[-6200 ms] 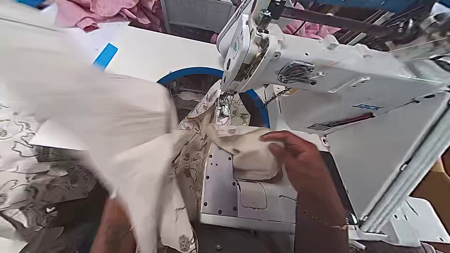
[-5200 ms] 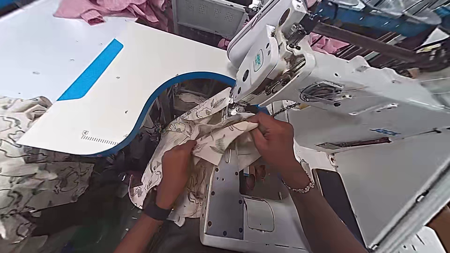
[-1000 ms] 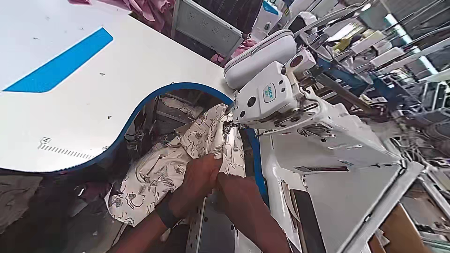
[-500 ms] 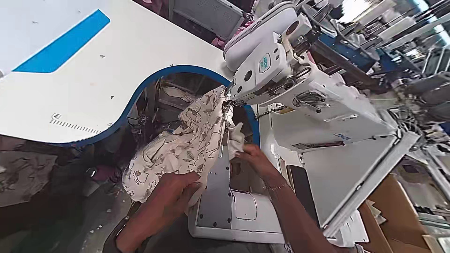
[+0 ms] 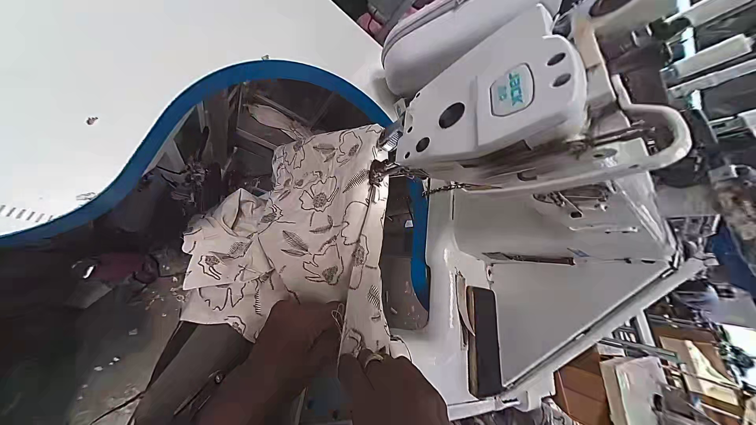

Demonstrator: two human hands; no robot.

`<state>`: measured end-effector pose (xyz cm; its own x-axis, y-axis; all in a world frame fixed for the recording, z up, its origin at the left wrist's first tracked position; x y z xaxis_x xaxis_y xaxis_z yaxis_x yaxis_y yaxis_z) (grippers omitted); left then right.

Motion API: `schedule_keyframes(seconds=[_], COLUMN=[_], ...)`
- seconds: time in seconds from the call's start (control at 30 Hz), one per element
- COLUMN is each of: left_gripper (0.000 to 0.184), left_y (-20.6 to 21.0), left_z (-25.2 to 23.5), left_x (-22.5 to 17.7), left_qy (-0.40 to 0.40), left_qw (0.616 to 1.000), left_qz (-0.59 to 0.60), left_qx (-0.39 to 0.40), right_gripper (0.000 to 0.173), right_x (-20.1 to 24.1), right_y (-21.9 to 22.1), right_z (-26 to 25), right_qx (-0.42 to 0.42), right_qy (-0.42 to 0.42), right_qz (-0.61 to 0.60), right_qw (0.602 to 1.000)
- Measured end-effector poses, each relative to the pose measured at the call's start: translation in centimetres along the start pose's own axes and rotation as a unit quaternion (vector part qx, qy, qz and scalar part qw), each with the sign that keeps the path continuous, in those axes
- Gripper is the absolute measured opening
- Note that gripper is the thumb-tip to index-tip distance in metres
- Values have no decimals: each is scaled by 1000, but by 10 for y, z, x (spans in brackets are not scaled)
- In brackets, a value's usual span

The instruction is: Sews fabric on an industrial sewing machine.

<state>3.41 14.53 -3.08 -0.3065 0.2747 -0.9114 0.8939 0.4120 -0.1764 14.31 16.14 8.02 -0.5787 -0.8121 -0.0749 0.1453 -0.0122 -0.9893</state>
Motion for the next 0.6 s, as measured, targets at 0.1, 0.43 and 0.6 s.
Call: schedule_keyframes(seconds=[0.1, 0.43, 0.6], left_gripper=[26, 18, 15], left_y=[2, 2, 8], left_z=[-17, -31, -54], left_x=[4, -15, -1], left_qy=[-9, 12, 12], left_qw=[1000, 988, 995], left_qz=[-9, -152, -93], left_qx=[-11, -20, 15], right_gripper=[13, 23, 24], right_x=[-4, -11, -23], right_y=[-8, -7, -2], right_z=[-6, -23, -38], right_qx=[1, -95, -134], right_qy=[46, 73, 93], right_qz=[13, 85, 77], right_qw=[999, 989, 984])
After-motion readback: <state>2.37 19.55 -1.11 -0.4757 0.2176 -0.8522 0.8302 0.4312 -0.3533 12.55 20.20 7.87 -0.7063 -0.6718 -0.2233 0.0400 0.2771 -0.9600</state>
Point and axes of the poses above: each hand's wrist, its own z-axis away from the middle knuckle, its own y-axis out of the palm, x = y × z, the point moved 3 cm from there along -z, towards the middle knuckle, and after that the axes turned 1 degree about -x, right-handed, at the moved point
